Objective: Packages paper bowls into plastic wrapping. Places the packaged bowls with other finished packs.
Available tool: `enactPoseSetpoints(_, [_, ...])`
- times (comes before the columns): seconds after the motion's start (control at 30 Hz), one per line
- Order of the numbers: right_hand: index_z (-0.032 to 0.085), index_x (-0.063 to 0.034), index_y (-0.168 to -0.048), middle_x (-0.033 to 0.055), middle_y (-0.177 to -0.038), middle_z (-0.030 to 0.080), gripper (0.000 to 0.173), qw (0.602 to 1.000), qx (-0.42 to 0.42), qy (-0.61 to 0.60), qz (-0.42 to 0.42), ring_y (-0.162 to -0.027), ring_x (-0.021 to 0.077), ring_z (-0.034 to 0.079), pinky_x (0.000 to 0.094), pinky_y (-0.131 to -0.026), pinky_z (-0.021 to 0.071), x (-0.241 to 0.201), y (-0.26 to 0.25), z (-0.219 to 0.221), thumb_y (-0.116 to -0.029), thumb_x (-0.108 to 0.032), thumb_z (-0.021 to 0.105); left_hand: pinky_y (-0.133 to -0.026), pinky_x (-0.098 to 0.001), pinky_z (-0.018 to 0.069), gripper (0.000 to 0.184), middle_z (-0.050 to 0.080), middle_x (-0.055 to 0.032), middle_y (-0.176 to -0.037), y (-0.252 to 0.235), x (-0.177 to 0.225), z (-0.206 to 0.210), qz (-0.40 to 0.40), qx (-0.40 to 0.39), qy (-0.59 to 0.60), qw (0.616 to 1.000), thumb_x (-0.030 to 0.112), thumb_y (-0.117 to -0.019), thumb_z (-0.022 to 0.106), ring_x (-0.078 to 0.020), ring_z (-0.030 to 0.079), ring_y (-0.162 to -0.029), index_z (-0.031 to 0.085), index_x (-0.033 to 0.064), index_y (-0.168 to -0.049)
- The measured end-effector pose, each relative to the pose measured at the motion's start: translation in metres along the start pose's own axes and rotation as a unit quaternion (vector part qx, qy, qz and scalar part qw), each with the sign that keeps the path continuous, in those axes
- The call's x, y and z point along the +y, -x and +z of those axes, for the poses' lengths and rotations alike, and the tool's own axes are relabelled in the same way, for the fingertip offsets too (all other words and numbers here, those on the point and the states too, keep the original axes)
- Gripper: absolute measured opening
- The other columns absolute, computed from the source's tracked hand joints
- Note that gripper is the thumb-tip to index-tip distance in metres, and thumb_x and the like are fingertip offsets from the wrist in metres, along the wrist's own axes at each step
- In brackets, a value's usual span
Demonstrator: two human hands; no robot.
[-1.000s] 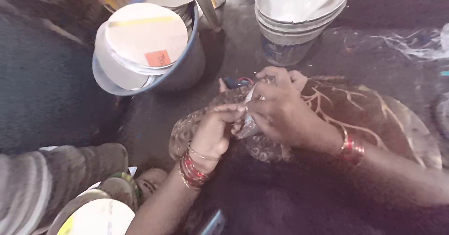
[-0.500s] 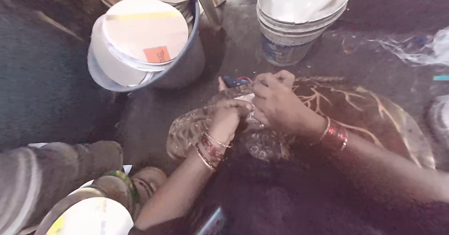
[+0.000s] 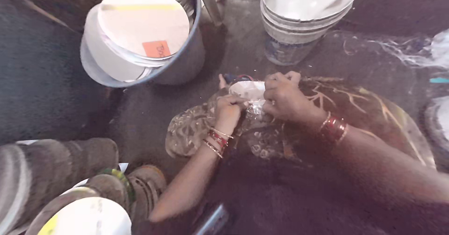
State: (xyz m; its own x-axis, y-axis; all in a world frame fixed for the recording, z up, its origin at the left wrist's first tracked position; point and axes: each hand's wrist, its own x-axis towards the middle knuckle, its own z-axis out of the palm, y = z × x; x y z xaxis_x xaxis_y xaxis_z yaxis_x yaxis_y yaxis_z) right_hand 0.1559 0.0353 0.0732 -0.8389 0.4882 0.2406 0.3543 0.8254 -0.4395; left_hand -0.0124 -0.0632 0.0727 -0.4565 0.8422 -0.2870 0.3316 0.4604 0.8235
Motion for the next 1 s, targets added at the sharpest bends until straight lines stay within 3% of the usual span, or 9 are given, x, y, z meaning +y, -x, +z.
enactPoseSetpoints(0.1, [0.068,-0.0044,-0.068,0.013,-0.082,0.064,0.021,0.998,-0.049,-0.021,0.024,-0.097,0.0385,0.061,0.0641,-0.086,0.0367,0.01,0.0,0.002,-0.0819,-0.019,0.073,-0.079,-0.0328,0.0557,0.004,0.071,-0.0054,-0.094,-0.007,-0.012,0.005,-0.042,-0.021,0.068,0.997,0.004,-0.0909,0.073,-0.0124,0.066,-0.085,0.077,0.0049,-0.092])
enactPoseSetpoints(0.2, [0.076,-0.0044,-0.086,0.0146,-0.089,0.068,0.012,0.997,-0.045,-0.062,0.031,-0.101,0.0408,0.063,0.0692,-0.087,0.0371,0.013,0.001,0.004,-0.0835,-0.014,0.069,-0.074,-0.0298,0.0552,0.002,0.07,-0.0073,-0.085,-0.01,-0.015,0.007,-0.09,-0.031,0.128,0.987,0.0,-0.0913,0.072,-0.0115,0.065,-0.076,0.074,-0.0005,-0.091])
enactPoseSetpoints(0.3, [0.079,-0.0043,-0.101,0.0157,-0.098,0.074,0.02,0.995,-0.043,-0.092,0.013,-0.103,0.0416,0.066,0.0721,-0.087,0.0399,0.007,0.004,0.012,-0.0849,-0.014,0.071,-0.071,-0.0285,0.0548,0.005,0.07,-0.007,-0.083,-0.009,-0.019,0.008,-0.099,-0.037,0.151,0.983,-0.001,-0.0929,0.069,-0.0109,0.065,-0.074,0.073,-0.0014,-0.09])
enactPoseSetpoints(0.5, [0.073,0.0011,-0.082,0.0185,-0.082,0.07,0.006,0.999,0.008,0.021,0.034,-0.089,0.0417,0.067,0.0636,-0.079,0.0429,-0.013,0.006,0.036,-0.0856,-0.002,0.071,-0.065,-0.0268,0.0546,0.005,0.068,-0.0078,-0.08,-0.008,-0.014,0.015,-0.143,-0.048,0.196,0.969,-0.003,-0.0944,0.065,-0.0118,0.063,-0.067,0.07,-0.0042,-0.094])
enactPoseSetpoints(0.63, [0.074,0.0019,-0.091,0.0182,-0.084,0.069,0.014,0.997,-0.016,0.069,0.03,-0.092,0.0406,0.067,0.0603,-0.08,0.0444,-0.015,0.005,0.039,-0.0871,-0.011,0.07,-0.061,-0.0256,0.0544,0.006,0.068,-0.0073,-0.076,-0.009,-0.018,0.021,-0.139,-0.049,0.223,0.964,-0.004,-0.0936,0.065,-0.0115,0.063,-0.063,0.071,-0.0038,-0.092])
enactPoseSetpoints(0.7, [0.074,0.0031,-0.094,0.0189,-0.085,0.069,0.019,0.996,-0.011,0.09,0.026,-0.092,0.0406,0.066,0.0595,-0.079,0.0445,-0.02,0.004,0.037,-0.0883,-0.014,0.07,-0.063,-0.026,0.053,0.006,0.067,-0.0057,-0.076,-0.007,-0.016,0.02,-0.108,-0.048,0.173,0.978,-0.001,-0.0939,0.067,-0.0101,0.061,-0.064,0.072,-0.0019,-0.092])
enactPoseSetpoints(0.83, [0.073,0.0028,-0.085,0.0194,-0.08,0.068,0.018,0.994,-0.004,0.094,0.058,-0.087,0.0416,0.066,0.062,-0.077,0.0437,-0.026,0.003,0.029,-0.0846,-0.015,0.074,-0.073,-0.0314,0.0576,0.005,0.071,-0.0081,-0.088,-0.007,-0.015,0.023,-0.071,-0.039,0.109,0.991,0.002,-0.0928,0.07,-0.0136,0.067,-0.076,0.075,0.0009,-0.091])
enactPoseSetpoints(0.9, [0.075,0.0024,-0.095,0.0205,-0.09,0.07,0.021,0.986,-0.092,0.076,0.113,-0.096,0.0425,0.066,0.0646,-0.085,0.0424,-0.027,0.002,0.024,-0.0921,-0.017,0.068,-0.071,-0.0301,0.057,0.005,0.07,-0.009,-0.084,-0.009,-0.021,0.028,-0.07,-0.042,0.106,0.991,0.0,-0.0927,0.069,-0.0131,0.066,-0.073,0.074,-0.0017,-0.092])
enactPoseSetpoints(1.0, [0.072,-0.0006,-0.111,0.0201,-0.106,0.07,0.026,0.965,-0.187,0.021,0.181,-0.112,0.0423,0.06,0.0641,-0.091,0.041,-0.021,-0.004,0.015,-0.099,-0.02,0.061,-0.083,-0.0321,0.0535,0.008,0.071,-0.0097,-0.092,-0.012,-0.023,0.025,-0.075,-0.065,0.046,0.994,0.003,-0.0937,0.069,-0.0128,0.065,-0.085,0.075,-0.0014,-0.097])
